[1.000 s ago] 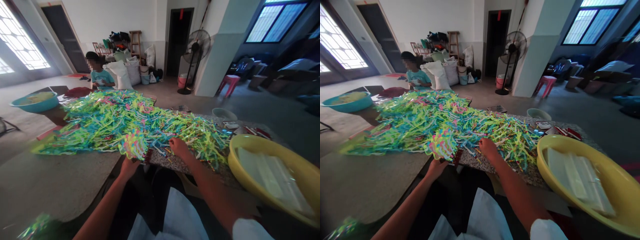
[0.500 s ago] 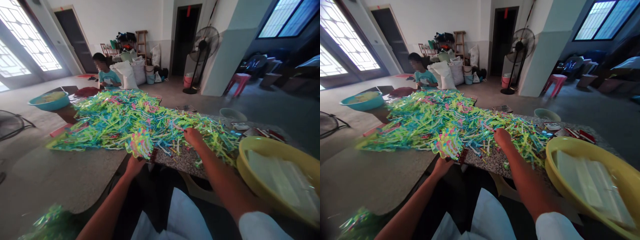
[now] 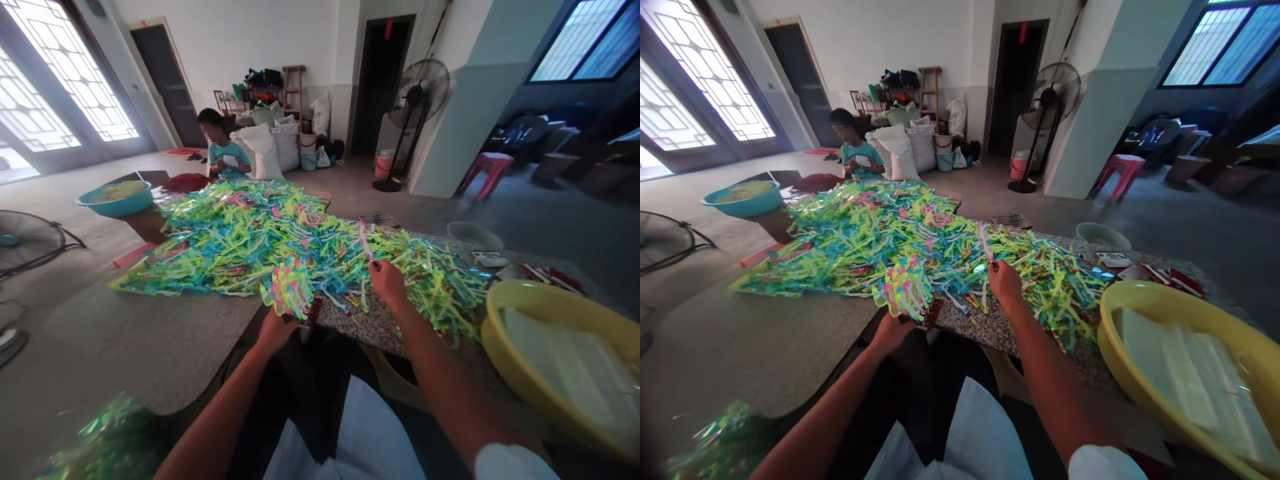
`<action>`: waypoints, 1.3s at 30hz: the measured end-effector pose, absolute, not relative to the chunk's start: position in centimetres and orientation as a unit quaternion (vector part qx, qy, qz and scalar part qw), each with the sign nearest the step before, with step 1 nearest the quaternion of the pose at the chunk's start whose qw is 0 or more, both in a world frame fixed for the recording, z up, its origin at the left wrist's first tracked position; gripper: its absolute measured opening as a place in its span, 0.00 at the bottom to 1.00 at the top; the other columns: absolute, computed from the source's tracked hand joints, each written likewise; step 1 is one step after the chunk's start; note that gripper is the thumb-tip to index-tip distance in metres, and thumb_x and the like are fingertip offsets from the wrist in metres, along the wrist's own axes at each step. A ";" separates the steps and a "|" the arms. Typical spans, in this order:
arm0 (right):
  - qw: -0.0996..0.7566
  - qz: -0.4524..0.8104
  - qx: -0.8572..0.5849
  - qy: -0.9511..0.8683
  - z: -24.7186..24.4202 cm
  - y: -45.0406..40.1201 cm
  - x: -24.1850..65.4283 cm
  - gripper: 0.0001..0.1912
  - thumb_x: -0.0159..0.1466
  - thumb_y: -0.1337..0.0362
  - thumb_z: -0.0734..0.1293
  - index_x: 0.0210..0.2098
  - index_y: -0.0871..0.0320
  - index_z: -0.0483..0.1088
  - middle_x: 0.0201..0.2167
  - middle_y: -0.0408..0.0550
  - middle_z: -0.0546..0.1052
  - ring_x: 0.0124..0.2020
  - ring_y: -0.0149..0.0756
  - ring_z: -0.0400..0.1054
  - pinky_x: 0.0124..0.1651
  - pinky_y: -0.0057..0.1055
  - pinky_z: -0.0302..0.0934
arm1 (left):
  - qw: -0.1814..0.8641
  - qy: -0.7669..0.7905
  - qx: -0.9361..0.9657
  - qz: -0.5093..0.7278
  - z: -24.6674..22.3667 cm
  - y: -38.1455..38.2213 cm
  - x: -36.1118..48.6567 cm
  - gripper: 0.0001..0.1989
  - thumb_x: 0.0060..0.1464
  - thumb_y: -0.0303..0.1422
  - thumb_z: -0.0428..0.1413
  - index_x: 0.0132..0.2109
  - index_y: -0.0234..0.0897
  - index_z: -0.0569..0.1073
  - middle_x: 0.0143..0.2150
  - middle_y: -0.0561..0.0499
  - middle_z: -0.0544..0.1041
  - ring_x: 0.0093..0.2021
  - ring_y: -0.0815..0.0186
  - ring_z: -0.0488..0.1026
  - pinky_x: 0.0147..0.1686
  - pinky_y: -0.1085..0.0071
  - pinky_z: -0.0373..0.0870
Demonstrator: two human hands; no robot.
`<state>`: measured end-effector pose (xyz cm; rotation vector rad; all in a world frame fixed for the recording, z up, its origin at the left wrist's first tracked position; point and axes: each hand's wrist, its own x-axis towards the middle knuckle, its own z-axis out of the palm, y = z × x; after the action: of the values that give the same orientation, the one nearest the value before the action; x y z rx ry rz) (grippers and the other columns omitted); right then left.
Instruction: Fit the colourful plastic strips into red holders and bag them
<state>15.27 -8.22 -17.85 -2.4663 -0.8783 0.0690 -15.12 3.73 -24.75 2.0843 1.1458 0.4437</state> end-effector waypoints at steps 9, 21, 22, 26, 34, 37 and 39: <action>0.350 0.249 -0.773 -0.466 -21.9 -6.0 6.7 0.13 0.70 0.58 0.60 0.41 0.58 0.73 0.33 0.44 0.80 0.29 0.32 0.71 0.33 0.26 0.58 | 0.359 0.443 0.802 0.179 -24.8 3.6 -15.2 0.18 0.51 0.30 0.61 0.50 0.36 0.76 0.53 0.43 0.79 0.56 0.54 0.74 0.54 0.63 0.70; 0.166 0.124 -0.785 -0.584 -22.7 -5.0 5.6 0.13 0.74 0.57 0.58 0.47 0.58 0.71 0.42 0.51 0.79 0.44 0.37 0.71 0.42 0.29 0.52 | 0.358 0.427 0.811 0.178 -24.9 3.6 -15.4 0.21 0.50 0.29 0.61 0.53 0.38 0.76 0.55 0.45 0.79 0.59 0.53 0.73 0.57 0.62 0.69; 0.156 0.119 -0.783 -0.590 -22.6 -5.0 5.5 0.13 0.74 0.58 0.58 0.46 0.58 0.70 0.43 0.52 0.79 0.45 0.38 0.71 0.42 0.29 0.52 | 0.358 0.428 0.811 0.176 -24.9 3.6 -15.4 0.21 0.50 0.29 0.61 0.53 0.38 0.77 0.55 0.45 0.79 0.59 0.53 0.73 0.57 0.62 0.68; 0.143 0.113 -0.783 -0.595 -22.5 -4.9 5.3 0.13 0.74 0.59 0.58 0.48 0.59 0.69 0.45 0.54 0.78 0.47 0.39 0.71 0.43 0.29 0.54 | 0.361 0.431 0.810 0.168 -24.8 3.5 -15.4 0.22 0.50 0.30 0.61 0.54 0.39 0.76 0.55 0.45 0.79 0.59 0.53 0.73 0.56 0.62 0.68; 0.131 0.111 -0.819 -0.547 -22.9 -4.4 3.8 0.16 0.75 0.60 0.56 0.50 0.62 0.70 0.45 0.59 0.79 0.47 0.44 0.74 0.44 0.32 0.59 | 0.348 0.442 0.811 0.162 -25.1 3.6 -15.5 0.22 0.51 0.32 0.61 0.55 0.38 0.75 0.56 0.44 0.78 0.57 0.52 0.74 0.55 0.61 0.69; 0.119 0.122 -0.827 -0.535 -22.4 -4.1 3.1 0.15 0.73 0.63 0.56 0.50 0.63 0.71 0.46 0.61 0.79 0.46 0.45 0.75 0.42 0.32 0.60 | 0.344 0.442 0.813 0.158 -25.0 3.7 -15.4 0.22 0.50 0.30 0.60 0.54 0.38 0.76 0.54 0.44 0.79 0.56 0.52 0.74 0.54 0.61 0.70; 0.121 0.139 -0.826 -0.534 -21.8 -4.3 3.3 0.15 0.73 0.62 0.58 0.48 0.62 0.73 0.45 0.60 0.79 0.47 0.45 0.75 0.42 0.32 0.60 | 0.340 0.445 0.814 0.157 -25.0 3.7 -15.4 0.22 0.50 0.29 0.60 0.55 0.38 0.75 0.54 0.44 0.79 0.57 0.52 0.74 0.54 0.61 0.70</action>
<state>3.26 -4.28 -21.81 -2.4113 -1.5586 0.4050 -15.40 3.72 -24.96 2.1184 1.1578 0.4078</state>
